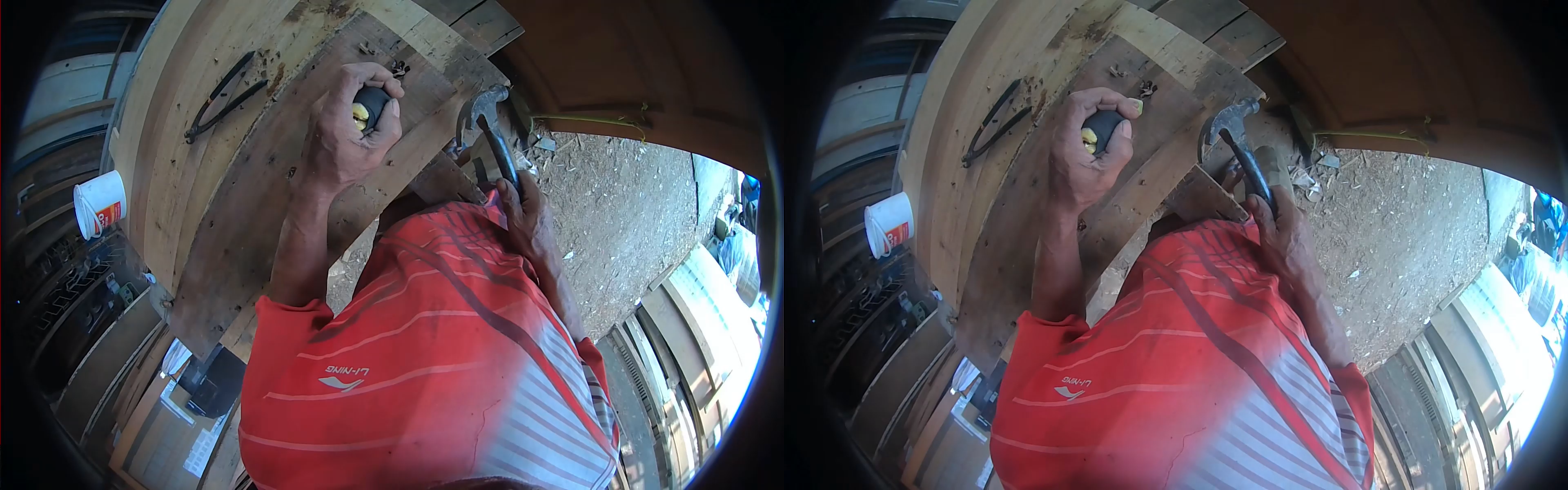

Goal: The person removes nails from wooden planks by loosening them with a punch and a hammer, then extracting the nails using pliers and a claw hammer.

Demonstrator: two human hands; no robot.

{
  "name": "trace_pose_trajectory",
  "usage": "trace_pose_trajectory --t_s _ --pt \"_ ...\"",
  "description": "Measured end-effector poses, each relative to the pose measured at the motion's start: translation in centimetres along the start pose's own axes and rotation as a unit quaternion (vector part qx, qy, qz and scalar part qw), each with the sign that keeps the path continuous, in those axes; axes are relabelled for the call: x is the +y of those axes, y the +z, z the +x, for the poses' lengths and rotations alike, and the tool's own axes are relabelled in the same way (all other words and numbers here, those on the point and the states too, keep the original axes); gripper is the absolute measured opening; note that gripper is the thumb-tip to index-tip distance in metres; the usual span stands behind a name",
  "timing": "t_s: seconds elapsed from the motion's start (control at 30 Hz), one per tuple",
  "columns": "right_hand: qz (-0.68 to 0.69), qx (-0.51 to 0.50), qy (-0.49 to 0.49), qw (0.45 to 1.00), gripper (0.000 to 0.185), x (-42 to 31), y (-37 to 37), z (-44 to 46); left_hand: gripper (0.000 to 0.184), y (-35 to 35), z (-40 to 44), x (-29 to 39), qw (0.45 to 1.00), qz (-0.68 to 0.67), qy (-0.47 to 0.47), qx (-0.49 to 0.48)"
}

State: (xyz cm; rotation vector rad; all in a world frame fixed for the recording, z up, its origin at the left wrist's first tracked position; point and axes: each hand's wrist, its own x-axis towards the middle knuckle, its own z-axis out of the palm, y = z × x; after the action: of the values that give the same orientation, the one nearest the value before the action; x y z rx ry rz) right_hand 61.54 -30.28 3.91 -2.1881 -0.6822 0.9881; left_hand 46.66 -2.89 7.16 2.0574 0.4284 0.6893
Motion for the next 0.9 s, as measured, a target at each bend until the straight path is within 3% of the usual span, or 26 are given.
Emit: trace_pose_trajectory --t_s 0.07,0.17,0.2,0.3,0.4,0.5,0.53,0.63,0.77,0.8,0.9 --pt "-0.008 -0.002 0.002 1.000 0.045 0.1 0.1 -0.1 0.028 -0.1 0.5 0.1 0.999 0.038 0.015 -0.025" --pt "-0.023 0.003 -0.011 1.000 0.041 0.8 0.7 0.5 0.030 1.6 -2.1 -2.6 0.987 0.058 0.149 0.032" --pt "-0.025 0.007 -0.016 1.000 0.040 1.2 0.9 0.6 0.031 2.1 -3.0 -2.7 0.982 0.070 0.176 -0.003" --pt "-0.024 0.008 -0.025 0.999 0.037 1.3 1.3 0.6 0.028 3.0 -4.5 -2.8 0.969 0.178 0.158 -0.072" --pt "-0.021 0.007 -0.041 0.999 0.036 1.3 1.5 0.6 0.026 3.0 -3.6 -2.8 0.986 0.135 0.100 -0.002" --pt "-0.024 0.000 -0.034 0.999 0.035 1.3 1.5 0.5 0.023 3.8 -3.2 -5.2 0.965 -0.129 -0.025 0.225" --pt "-0.028 -0.004 -0.028 0.999 0.035 1.2 1.4 0.4 0.025 3.4 -2.9 -5.8 0.963 -0.085 -0.009 0.256" --pt "-0.025 -0.003 -0.023 0.999 0.035 0.8 1.2 0.1 0.032 2.1 -2.2 -4.4 0.942 -0.214 -0.013 0.256" --pt "-0.017 -0.009 -0.007 1.000 0.035 0.1 1.0 0.0 0.038 1.1 -2.2 -1.9 0.970 -0.202 -0.026 0.135" --pt "-0.022 -0.009 -0.009 1.000 0.035 0.2 1.0 0.1 0.038 1.0 -2.3 -1.9 0.986 -0.111 -0.025 0.123" --pt "-0.030 -0.011 -0.012 0.999 0.036 0.6 0.8 0.4 0.036 0.9 -1.9 -1.6 0.994 -0.014 -0.022 0.102"
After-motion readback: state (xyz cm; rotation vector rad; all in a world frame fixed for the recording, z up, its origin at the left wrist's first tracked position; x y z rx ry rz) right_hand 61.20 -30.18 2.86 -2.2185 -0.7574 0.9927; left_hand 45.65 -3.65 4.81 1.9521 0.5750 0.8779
